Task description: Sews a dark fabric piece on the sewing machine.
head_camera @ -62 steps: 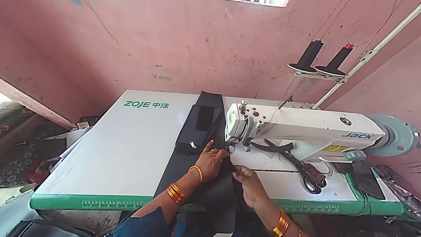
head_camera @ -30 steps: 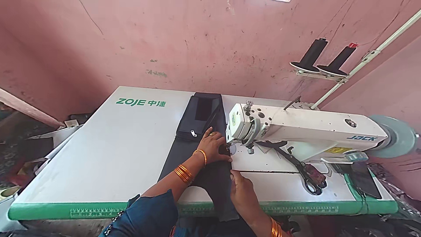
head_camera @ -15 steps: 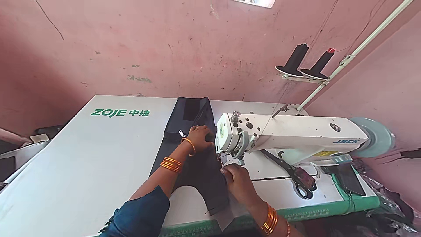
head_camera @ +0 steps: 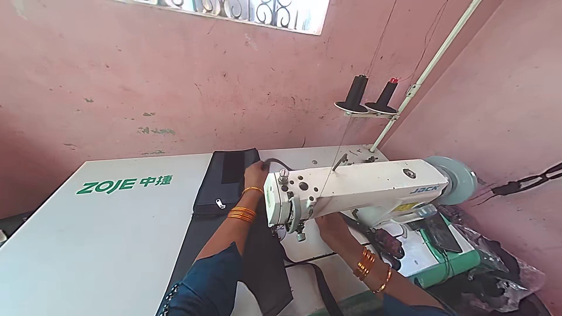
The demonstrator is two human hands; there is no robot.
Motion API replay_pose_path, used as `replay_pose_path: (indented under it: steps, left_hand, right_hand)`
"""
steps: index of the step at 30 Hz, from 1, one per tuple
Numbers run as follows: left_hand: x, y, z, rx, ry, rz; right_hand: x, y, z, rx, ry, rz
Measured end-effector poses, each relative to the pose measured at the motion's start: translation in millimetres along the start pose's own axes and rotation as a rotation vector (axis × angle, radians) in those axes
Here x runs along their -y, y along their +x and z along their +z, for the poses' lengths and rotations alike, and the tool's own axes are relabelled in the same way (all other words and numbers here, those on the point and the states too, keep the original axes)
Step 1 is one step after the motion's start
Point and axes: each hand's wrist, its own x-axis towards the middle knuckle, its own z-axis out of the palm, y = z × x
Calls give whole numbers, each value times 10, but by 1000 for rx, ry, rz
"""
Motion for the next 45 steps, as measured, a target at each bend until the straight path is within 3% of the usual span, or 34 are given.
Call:
replay_pose_path:
  steps: [2, 4, 7, 10, 14, 16, 18, 20, 23, 26, 28, 33, 37, 39, 41, 45]
  left_hand:
    - [-37, 66, -215, -56, -236, -173]
    - [-86, -4, -326, -20, -371, -219]
    - [-208, -362, -580, 194, -359, -85]
    - [11, -953, -747, 130, -167, 35]
    - [441, -2097, -544, 42, -118, 277]
    - [517, -2588, -221, 186, -2, 425]
    - [575, -2782, 67, 235, 177, 505]
    - [651, -2725, 124, 116, 112, 583]
    - [605, -2575, -99, -163, 11, 847]
    - [567, -2734, 56, -178, 75, 942]
    - [635, -2967, 322, -151, 163, 865]
    - [636, -3181, 502, -226, 265, 758]
    - [621, -3199, 502, -240, 232, 749]
    - [608, -3207, 460, -190, 223, 756]
    - [629, -3189, 448, -164, 275, 805]
    - [705, -3151, 486, -234, 306, 862]
  right_hand:
    - [-172, -181, 55, -6, -104, -85]
    - [-360, -406, 169, -163, -156, -151]
    - [-690, -619, 275, -366, -150, -207]
    - [-861, -801, 272, -383, -38, -164]
    - [-307, -825, 169, -479, 308, -169]
    - [186, -739, 171, -387, 525, -219]
    - [581, -582, 133, -118, 602, -167]
    - [797, -457, 120, 13, 720, -51]
    - [933, -658, 141, 173, 1327, 296]
    - [1069, -1234, 212, 251, 1674, 460]
    - [1115, -1521, 336, 112, 1589, 352]
    - [1119, -1706, 670, -387, 824, -101]
    - [1114, -1722, 652, -501, 422, -260]
    - [1124, -1750, 625, -463, 424, -250]
    - [1133, -1777, 566, -358, 612, -149]
    - [1119, -1866, 172, 217, 1316, 199]
